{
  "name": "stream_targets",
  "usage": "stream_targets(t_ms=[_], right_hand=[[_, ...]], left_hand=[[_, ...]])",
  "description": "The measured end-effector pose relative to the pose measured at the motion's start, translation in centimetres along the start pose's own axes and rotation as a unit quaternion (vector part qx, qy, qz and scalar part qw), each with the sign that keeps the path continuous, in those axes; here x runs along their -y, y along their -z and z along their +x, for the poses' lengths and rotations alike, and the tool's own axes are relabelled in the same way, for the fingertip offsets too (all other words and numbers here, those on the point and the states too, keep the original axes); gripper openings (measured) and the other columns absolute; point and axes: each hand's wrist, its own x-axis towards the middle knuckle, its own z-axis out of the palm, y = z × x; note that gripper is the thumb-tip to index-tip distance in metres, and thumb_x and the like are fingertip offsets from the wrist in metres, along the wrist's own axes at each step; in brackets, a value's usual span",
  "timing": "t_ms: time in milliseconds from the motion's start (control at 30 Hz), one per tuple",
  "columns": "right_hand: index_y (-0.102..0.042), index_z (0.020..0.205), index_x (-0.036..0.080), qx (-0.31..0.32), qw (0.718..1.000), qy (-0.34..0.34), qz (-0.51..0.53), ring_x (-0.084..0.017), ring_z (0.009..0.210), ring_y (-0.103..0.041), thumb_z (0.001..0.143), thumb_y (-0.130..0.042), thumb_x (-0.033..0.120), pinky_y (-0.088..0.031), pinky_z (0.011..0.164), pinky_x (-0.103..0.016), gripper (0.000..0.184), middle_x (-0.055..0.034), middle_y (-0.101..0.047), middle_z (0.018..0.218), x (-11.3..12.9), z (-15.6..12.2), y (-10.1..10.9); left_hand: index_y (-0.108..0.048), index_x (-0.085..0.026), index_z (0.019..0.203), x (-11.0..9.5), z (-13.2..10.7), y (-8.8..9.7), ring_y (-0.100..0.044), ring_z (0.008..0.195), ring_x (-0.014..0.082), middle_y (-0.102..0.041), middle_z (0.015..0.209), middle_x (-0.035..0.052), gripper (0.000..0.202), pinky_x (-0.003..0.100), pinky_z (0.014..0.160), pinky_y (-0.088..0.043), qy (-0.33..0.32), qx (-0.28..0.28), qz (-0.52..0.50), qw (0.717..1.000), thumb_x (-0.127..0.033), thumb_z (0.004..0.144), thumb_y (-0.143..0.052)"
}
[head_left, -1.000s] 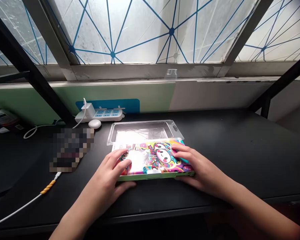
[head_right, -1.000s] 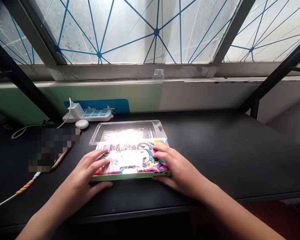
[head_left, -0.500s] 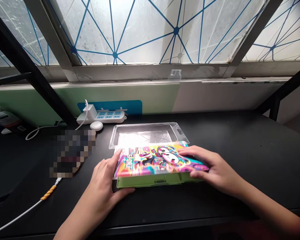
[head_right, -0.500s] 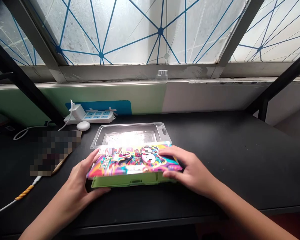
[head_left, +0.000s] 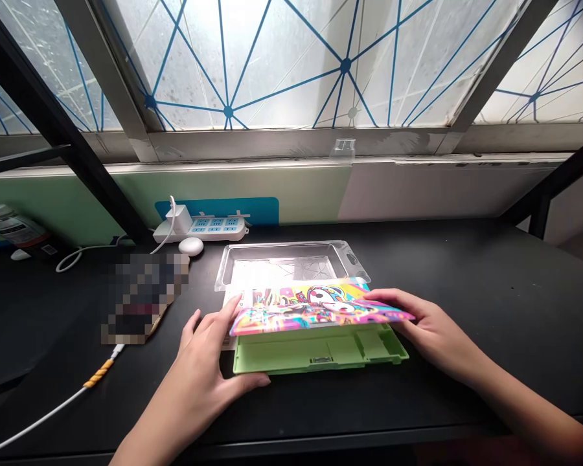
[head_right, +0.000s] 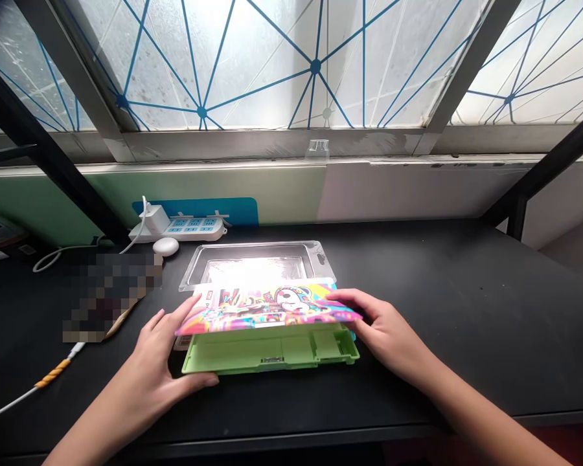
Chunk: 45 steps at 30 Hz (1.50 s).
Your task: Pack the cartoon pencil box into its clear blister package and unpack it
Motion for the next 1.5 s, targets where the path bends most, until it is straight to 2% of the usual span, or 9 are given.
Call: stream_targets(t_ms=[133, 267, 467, 600, 733, 967, 1133, 1333, 1500], right_hand=[[-0.059, 0.142, 0.034, 0.055, 0.997, 0.051, -0.004, -0.037, 0.133, -0.057, 0.084, -0.060, 0.075, -0.049, 0.109, -0.048, 0.071, -0.0073, -0.059, 0.148, -0.8, -0.9, 0.7], [-0.054, 0.146, 0.037, 0.060, 0.989, 0.114, -0.070, -0.039, 0.141, -0.048, 0.066, -0.085, 0.063, -0.045, 0.114, -0.050, 0.090, -0.0068, -0.052, 0.155, -1.1, -1.0, 0.5], [-0.069, 0.130, 0.032, -0.004, 0.979, 0.171, -0.107, -0.035, 0.123, -0.064, 0.076, -0.082, 0.055, -0.056, 0.102, -0.047, 0.060, -0.0102, -0.069, 0.131, -1.2, -0.3, 0.2], [-0.078, 0.110, 0.029, 0.004, 0.982, 0.158, -0.106, -0.031, 0.103, -0.069, 0.089, -0.063, 0.061, -0.060, 0.086, -0.041, 0.041, -0.0095, -0.071, 0.113, -1.0, 0.0, 0.2], [-0.074, 0.104, 0.026, 0.015, 0.986, 0.112, -0.120, -0.028, 0.097, -0.066, 0.099, -0.045, 0.058, -0.058, 0.083, -0.040, 0.043, -0.0081, -0.068, 0.103, -0.3, 0.4, -0.2], [-0.067, 0.090, 0.024, 0.031, 0.984, 0.094, -0.151, -0.027, 0.093, -0.063, 0.101, -0.040, 0.058, -0.055, 0.082, -0.041, 0.045, -0.0073, -0.062, 0.097, 0.4, 0.8, -0.7], [-0.056, 0.083, 0.024, -0.014, 0.982, 0.069, -0.175, -0.022, 0.077, -0.060, 0.099, -0.044, 0.059, -0.053, 0.067, -0.036, 0.041, -0.0042, -0.057, 0.090, 0.3, 0.4, -0.8], [-0.055, 0.128, 0.026, -0.077, 0.970, 0.107, -0.204, -0.026, 0.093, -0.064, 0.098, -0.053, 0.052, -0.056, 0.079, -0.040, 0.040, -0.0089, -0.059, 0.115, -0.4, 0.3, -1.0], [-0.055, 0.133, 0.024, -0.103, 0.908, 0.261, -0.310, -0.032, 0.118, -0.059, 0.097, -0.057, 0.034, -0.051, 0.096, -0.047, 0.038, -0.0144, -0.058, 0.131, 0.6, 0.0, -1.5]], left_hand=[[-0.047, -0.031, 0.147, -0.5, 0.2, 0.5, -0.052, 0.134, 0.0377, -0.065, 0.135, 0.0094, 0.068, 0.066, 0.117, -0.029, 0.002, 0.012, 0.011, 1.000, -0.062, 0.089, -0.064], [-0.054, -0.026, 0.142, -0.7, 0.5, 0.4, -0.059, 0.122, 0.0353, -0.068, 0.127, 0.0111, 0.062, 0.058, 0.105, -0.046, 0.001, -0.016, -0.005, 1.000, -0.064, 0.092, -0.055], [-0.059, -0.026, 0.137, -0.2, 0.5, 0.1, -0.059, 0.121, 0.0362, -0.067, 0.130, 0.0119, 0.062, 0.055, 0.101, -0.050, -0.028, -0.036, -0.017, 0.999, -0.070, 0.095, -0.043], [-0.065, -0.028, 0.126, -0.2, 0.6, -0.1, -0.056, 0.126, 0.0349, -0.064, 0.135, 0.0096, 0.049, 0.063, 0.113, -0.036, -0.044, -0.014, 0.001, 0.999, -0.062, 0.100, -0.042], [-0.063, -0.029, 0.127, -0.5, 0.9, -0.3, -0.053, 0.128, 0.0328, -0.061, 0.138, 0.0083, 0.039, 0.065, 0.116, -0.028, -0.037, 0.009, 0.007, 0.999, -0.052, 0.104, -0.040], [-0.056, -0.024, 0.132, -0.4, 1.0, -0.6, -0.058, 0.116, 0.0322, -0.065, 0.128, 0.0115, 0.045, 0.051, 0.101, -0.047, -0.006, -0.032, 0.004, 0.999, -0.055, 0.101, -0.046], [-0.052, -0.024, 0.142, -0.3, 1.0, -0.6, -0.058, 0.121, 0.0329, -0.062, 0.138, 0.0108, 0.052, 0.051, 0.104, -0.047, -0.033, -0.031, 0.030, 0.999, -0.055, 0.099, -0.051], [-0.061, -0.027, 0.137, 0.0, 0.9, -0.6, -0.059, 0.121, 0.0334, -0.063, 0.141, 0.0091, 0.046, 0.051, 0.101, -0.050, -0.069, -0.041, 0.072, 0.994, -0.051, 0.099, -0.054], [-0.061, -0.027, 0.138, 0.2, 0.8, -0.8, -0.060, 0.121, 0.0344, -0.063, 0.140, 0.0096, 0.047, 0.054, 0.099, -0.053, -0.082, -0.052, 0.087, 0.991, -0.051, 0.098, -0.057]])
